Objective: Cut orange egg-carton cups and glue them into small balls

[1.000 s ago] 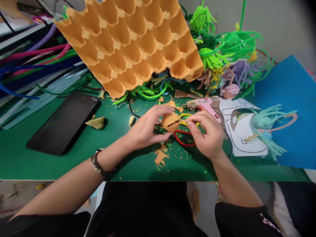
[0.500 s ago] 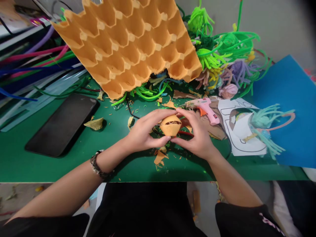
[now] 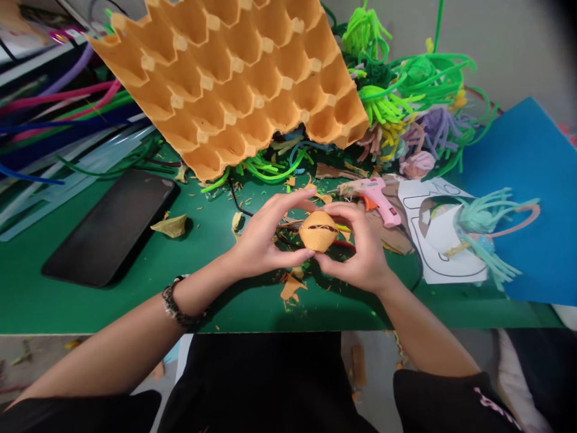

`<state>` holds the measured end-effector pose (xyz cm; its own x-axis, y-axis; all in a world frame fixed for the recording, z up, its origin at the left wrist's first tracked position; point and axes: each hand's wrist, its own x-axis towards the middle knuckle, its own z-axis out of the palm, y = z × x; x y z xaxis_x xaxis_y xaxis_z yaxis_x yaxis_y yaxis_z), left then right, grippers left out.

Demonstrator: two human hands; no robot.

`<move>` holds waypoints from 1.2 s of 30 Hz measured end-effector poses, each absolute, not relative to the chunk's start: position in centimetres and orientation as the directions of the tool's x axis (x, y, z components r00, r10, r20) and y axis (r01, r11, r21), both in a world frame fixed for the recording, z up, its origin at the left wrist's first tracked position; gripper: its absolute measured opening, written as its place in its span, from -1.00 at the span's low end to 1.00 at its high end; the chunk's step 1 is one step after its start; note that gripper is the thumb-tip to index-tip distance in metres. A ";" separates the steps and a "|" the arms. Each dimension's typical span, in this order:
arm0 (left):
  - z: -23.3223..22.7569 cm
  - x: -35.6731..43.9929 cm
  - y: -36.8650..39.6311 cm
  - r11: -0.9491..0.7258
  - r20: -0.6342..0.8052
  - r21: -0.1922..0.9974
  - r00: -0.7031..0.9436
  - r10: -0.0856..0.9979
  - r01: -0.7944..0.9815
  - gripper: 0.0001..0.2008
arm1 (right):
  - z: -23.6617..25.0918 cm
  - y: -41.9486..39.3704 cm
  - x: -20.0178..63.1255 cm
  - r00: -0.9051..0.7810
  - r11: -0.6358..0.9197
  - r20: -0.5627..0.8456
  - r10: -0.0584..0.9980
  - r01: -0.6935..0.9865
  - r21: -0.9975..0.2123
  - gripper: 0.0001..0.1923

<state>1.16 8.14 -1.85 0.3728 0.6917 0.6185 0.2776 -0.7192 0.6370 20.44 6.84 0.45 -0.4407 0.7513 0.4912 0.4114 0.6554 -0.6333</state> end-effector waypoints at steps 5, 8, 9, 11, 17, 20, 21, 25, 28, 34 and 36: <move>-1.8 1.1 8.0 -0.716 0.616 0.646 0.373 0.694 0.264 -0.31 | 0.9 7.0 20.6 -0.448 0.674 0.508 0.736 0.412 -0.613 -0.49; -1.9 1.2 8.1 -0.719 0.625 0.645 0.363 0.691 0.257 -0.31 | 0.9 7.1 20.7 -0.448 0.726 0.571 0.688 0.425 -0.541 -0.52; -1.9 1.1 8.1 -0.721 0.625 0.643 0.366 0.689 0.258 -0.32 | 0.9 7.2 20.8 -0.451 0.740 0.587 0.673 0.429 -0.518 -0.52; -1.9 1.1 8.2 -0.725 0.624 0.635 0.376 0.685 0.265 -0.33 | 0.9 7.2 20.8 -0.460 0.762 0.609 0.646 0.439 -0.476 -0.52; -1.9 1.0 8.2 -0.730 0.628 0.605 0.373 0.683 0.319 -0.34 | 1.0 7.2 21.1 -0.490 0.796 0.633 0.599 0.451 -0.404 -0.48; -1.8 1.0 8.2 -0.746 0.648 0.566 0.370 0.665 0.350 -0.35 | 0.9 7.3 21.2 -0.500 0.806 0.637 0.588 0.433 -0.404 -0.46; -1.8 1.0 8.2 -0.751 0.653 0.553 0.371 0.660 0.361 -0.37 | 0.9 7.3 21.3 -0.500 0.806 0.636 0.588 0.431 -0.407 -0.46; -1.7 1.1 8.0 -0.755 0.657 0.532 0.377 0.653 0.383 -0.42 | 0.9 7.2 21.3 -0.489 0.799 0.637 0.596 0.437 -0.412 -0.47; -1.7 1.1 8.0 -0.740 0.631 0.577 0.386 0.673 0.346 -0.39 | 0.9 7.2 21.1 -0.457 0.777 0.636 0.622 0.461 -0.429 -0.51; -2.0 0.8 8.4 -0.632 0.529 0.750 0.397 0.750 0.194 -0.30 | 0.8 7.3 20.9 -0.464 0.692 0.514 0.721 0.451 -0.564 -0.44; -2.1 0.7 8.7 -0.616 0.524 0.770 0.387 0.759 0.167 -0.26 | 0.7 7.3 21.0 -0.438 0.655 0.493 0.752 0.409 -0.635 -0.50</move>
<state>0.75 8.68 -2.15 0.3867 0.7588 0.5240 0.1667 -0.6164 0.7696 20.96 7.25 0.66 -0.4378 0.7520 0.4929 0.4092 0.6547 -0.6355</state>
